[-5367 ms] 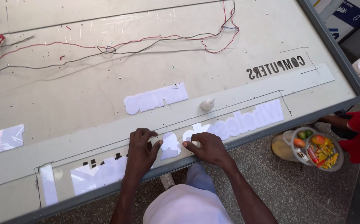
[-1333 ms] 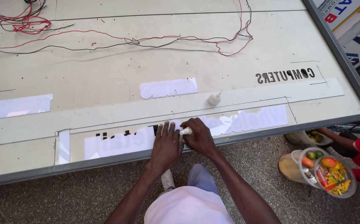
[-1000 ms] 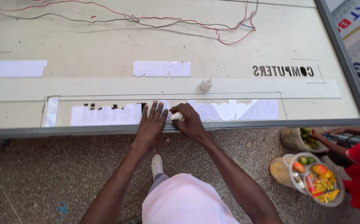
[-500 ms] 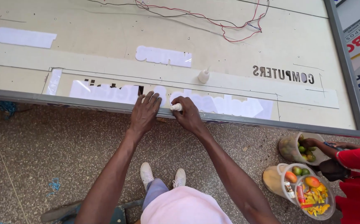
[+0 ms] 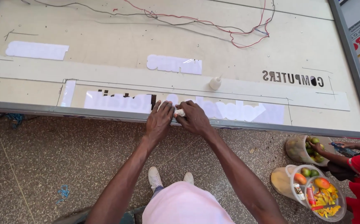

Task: The person applies glue from a small white bottle onto white cutout letters and shapes on a large light-colored board. They carefully squeeze the bottle to dispense adhesive onto the surfaces of the letters before setting the bottle down and pressing the items into place.

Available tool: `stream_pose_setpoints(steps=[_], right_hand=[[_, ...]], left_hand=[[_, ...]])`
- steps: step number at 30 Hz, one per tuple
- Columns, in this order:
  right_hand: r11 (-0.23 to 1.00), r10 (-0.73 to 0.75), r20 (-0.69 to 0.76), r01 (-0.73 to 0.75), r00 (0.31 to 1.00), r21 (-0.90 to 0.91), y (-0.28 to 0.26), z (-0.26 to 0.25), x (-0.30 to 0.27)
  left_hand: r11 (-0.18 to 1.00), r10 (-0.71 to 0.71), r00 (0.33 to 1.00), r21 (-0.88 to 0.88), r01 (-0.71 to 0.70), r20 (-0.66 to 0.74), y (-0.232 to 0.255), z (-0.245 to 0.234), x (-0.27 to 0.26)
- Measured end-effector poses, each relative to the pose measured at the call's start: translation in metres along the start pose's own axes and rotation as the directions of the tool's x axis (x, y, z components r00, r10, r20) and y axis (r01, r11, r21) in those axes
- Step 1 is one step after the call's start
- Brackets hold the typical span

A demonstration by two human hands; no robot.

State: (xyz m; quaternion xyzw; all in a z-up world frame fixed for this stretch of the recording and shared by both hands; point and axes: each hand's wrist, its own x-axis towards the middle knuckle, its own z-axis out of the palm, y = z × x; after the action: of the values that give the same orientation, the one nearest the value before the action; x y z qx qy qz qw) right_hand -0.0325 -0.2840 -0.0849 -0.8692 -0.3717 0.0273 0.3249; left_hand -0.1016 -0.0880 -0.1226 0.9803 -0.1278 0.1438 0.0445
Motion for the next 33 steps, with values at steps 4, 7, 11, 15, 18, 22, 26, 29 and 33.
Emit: stream_pose_setpoints(steps=[4, 7, 11, 15, 18, 22, 26, 29, 33], right_hand=[[1.000, -0.018, -0.015, 0.017, 1.000, -0.008, -0.003, -0.001, 0.002], [1.000, 0.006, -0.009, -0.006, 1.000, 0.010, -0.013, -0.007, -0.001], [1.000, -0.002, -0.036, 0.003, 0.999, 0.014, -0.019, -0.008, 0.000], [1.000, 0.027, -0.007, -0.027, 1.000, 0.014, -0.020, -0.011, -0.002], [0.999, 0.031, -0.004, -0.031, 1.000, 0.023, -0.030, -0.019, -0.003], [1.000, 0.024, 0.005, -0.024, 1.000, 0.007, -0.015, -0.008, 0.000], [0.999, 0.043, 0.004, -0.043, 0.999, 0.007, -0.011, -0.007, 0.002], [0.998, 0.055, 0.001, -0.055, 0.998, 0.019, -0.015, -0.008, 0.001], [0.999, 0.051, 0.006, -0.051, 0.999, 0.010, -0.015, -0.007, 0.000]], left_hand=[[1.000, 0.000, 1.000, 0.016, 0.001, -0.021, -0.003, 0.006, -0.002], [1.000, -0.003, 0.999, 0.029, 0.004, -0.051, -0.001, 0.002, -0.006], [0.998, 0.003, 0.997, 0.066, 0.002, -0.073, -0.002, 0.006, -0.006], [0.998, 0.003, 0.996, 0.070, 0.003, -0.085, 0.001, 0.005, -0.004], [0.996, 0.004, 1.000, 0.084, -0.002, -0.026, 0.002, -0.003, -0.004], [0.998, 0.002, 1.000, 0.060, -0.003, 0.014, 0.000, 0.010, -0.004], [1.000, -0.012, 1.000, 0.026, 0.012, 0.010, -0.001, 0.006, 0.000], [1.000, -0.024, 1.000, 0.009, 0.024, -0.010, 0.000, 0.003, -0.004], [0.998, -0.057, 0.998, 0.003, 0.057, -0.028, 0.007, -0.013, -0.008]])
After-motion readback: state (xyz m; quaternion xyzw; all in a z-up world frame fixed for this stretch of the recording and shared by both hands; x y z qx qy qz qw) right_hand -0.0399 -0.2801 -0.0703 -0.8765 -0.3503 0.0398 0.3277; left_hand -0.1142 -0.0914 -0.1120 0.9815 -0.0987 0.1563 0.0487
